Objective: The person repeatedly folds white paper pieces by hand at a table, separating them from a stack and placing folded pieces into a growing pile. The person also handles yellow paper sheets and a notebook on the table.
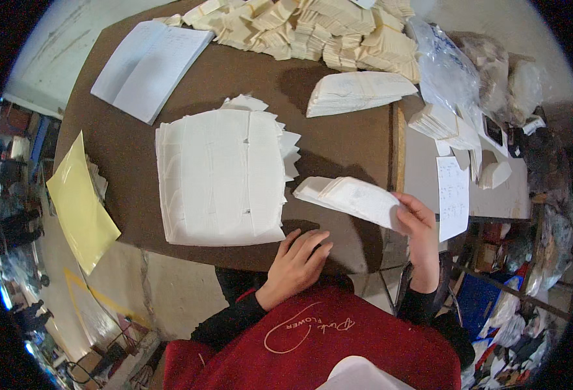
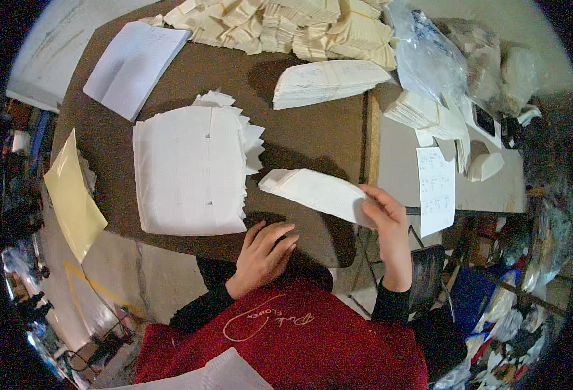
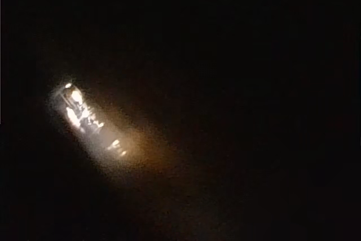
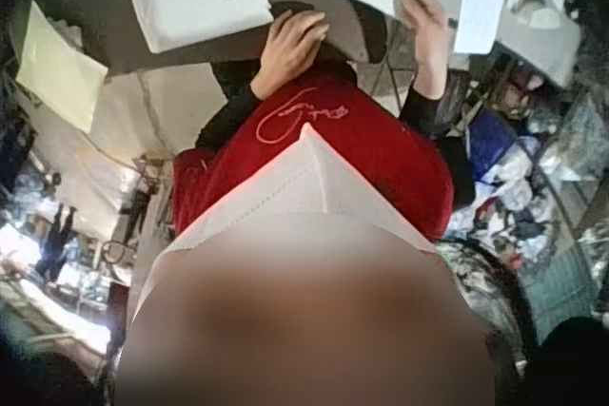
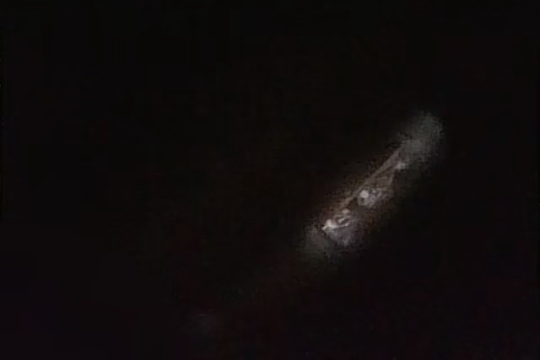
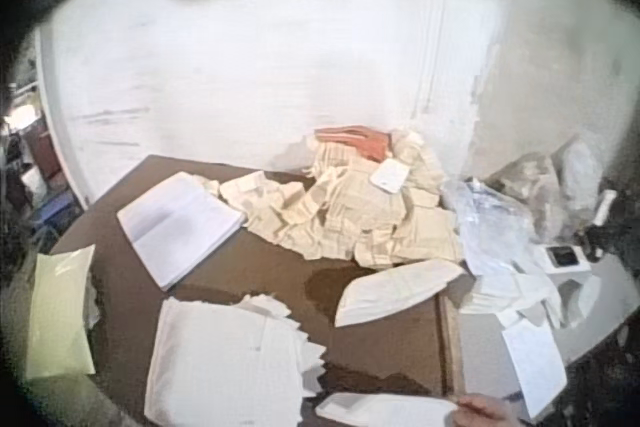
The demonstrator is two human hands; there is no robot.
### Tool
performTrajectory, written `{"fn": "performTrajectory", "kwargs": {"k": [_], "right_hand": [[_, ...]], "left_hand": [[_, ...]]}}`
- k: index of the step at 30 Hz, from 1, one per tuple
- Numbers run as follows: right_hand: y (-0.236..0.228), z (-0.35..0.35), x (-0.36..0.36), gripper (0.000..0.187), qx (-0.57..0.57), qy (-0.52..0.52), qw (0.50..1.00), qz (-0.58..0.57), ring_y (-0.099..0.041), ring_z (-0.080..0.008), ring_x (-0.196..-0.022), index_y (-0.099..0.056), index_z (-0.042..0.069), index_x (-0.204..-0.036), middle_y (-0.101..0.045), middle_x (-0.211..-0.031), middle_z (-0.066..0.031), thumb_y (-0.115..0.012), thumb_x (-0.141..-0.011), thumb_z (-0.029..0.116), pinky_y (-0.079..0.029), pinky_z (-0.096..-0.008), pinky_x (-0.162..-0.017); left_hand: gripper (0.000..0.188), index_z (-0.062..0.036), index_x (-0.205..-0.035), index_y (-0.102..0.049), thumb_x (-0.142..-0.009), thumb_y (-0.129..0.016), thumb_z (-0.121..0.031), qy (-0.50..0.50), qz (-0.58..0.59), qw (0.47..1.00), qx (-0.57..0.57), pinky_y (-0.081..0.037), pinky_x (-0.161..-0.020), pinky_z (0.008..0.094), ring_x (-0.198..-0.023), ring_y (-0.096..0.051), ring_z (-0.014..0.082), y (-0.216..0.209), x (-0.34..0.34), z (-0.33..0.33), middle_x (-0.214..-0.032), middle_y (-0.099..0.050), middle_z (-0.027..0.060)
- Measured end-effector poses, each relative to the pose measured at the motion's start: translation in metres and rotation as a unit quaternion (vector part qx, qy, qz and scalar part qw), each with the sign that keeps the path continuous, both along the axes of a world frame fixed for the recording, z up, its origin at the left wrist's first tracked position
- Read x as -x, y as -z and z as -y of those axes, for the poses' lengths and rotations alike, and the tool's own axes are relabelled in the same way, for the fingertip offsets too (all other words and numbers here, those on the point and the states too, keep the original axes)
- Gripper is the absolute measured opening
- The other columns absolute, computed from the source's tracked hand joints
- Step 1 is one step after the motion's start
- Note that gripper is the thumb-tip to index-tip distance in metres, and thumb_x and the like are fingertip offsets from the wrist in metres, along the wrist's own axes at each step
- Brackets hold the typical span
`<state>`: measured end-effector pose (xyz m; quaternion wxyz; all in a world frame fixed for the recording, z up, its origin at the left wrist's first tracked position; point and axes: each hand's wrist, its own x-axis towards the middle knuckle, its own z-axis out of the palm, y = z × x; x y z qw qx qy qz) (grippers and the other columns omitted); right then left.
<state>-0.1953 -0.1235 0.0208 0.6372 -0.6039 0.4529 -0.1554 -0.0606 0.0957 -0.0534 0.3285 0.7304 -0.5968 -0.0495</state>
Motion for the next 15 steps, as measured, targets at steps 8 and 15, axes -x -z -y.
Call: {"fn": "performTrajectory", "kwargs": {"k": [8,15], "right_hand": [[0.007,-0.009,-0.018,0.027,0.14,-0.08,0.984,-0.076,-0.061,-0.015,-0.092,-0.062,0.0,-0.116,-0.068,-0.102,-0.0092,-0.057,-0.091,0.007,-0.046,-0.0272,-0.083],[0.005,-0.021,-0.029,0.027,0.31,-0.102,0.935,-0.139,-0.055,-0.0304,-0.11,-0.064,0.003,-0.113,-0.056,-0.124,-0.0165,-0.062,-0.087,0.01,-0.043,-0.0361,-0.093]], "left_hand": [[0.034,-0.0098,-0.114,-0.055,-0.082,-0.064,-0.012,0.0,-0.009,1.0,-0.019,-0.043,-0.1,0.0403,-0.116,-0.054,0.0245,0.001,0.001,0.001,-0.129,-0.051,0.0071],[0.035,-0.0109,-0.113,-0.056,-0.08,-0.067,-0.012,0.006,-0.007,1.0,-0.01,-0.045,-0.095,0.0402,-0.115,-0.055,0.025,0.003,0.002,0.0,-0.128,-0.053,0.0055]]}}
